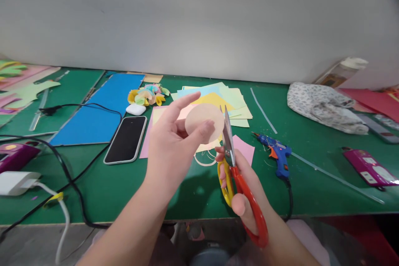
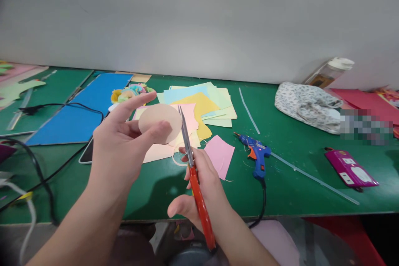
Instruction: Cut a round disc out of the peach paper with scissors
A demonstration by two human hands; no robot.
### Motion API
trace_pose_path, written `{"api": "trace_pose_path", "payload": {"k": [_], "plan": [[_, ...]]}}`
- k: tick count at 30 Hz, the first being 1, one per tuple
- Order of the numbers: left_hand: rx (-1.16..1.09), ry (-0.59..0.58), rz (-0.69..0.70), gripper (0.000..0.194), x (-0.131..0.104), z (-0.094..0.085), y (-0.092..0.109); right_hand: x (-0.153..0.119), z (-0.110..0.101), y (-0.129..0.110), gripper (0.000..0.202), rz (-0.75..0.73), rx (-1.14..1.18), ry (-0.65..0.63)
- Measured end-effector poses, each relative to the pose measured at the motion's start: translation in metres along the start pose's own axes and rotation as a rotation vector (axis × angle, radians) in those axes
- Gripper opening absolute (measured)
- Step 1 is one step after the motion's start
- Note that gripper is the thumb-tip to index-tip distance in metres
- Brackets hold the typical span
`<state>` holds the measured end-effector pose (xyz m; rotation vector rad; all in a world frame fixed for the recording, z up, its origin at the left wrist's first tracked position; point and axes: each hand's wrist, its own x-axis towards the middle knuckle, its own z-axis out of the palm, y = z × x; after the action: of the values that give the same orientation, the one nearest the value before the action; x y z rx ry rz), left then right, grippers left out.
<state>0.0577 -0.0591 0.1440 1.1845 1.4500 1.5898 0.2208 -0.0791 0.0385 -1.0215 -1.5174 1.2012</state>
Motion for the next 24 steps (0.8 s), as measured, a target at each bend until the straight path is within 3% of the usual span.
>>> {"api": "trace_pose_path", "payload": {"k": [7, 24], "plan": [[-0.005, -0.008, 0.006, 0.049, -0.002, 0.002, -0.006, -0.003, -0.002, -0.010, 0.115, 0.063, 0.097, -0.021], [0.000, -0.009, 0.001, 0.050, 0.000, 0.000, -0.002, -0.006, 0.000, -0.017, 0.095, 0.033, 0.039, 0.013]]}}
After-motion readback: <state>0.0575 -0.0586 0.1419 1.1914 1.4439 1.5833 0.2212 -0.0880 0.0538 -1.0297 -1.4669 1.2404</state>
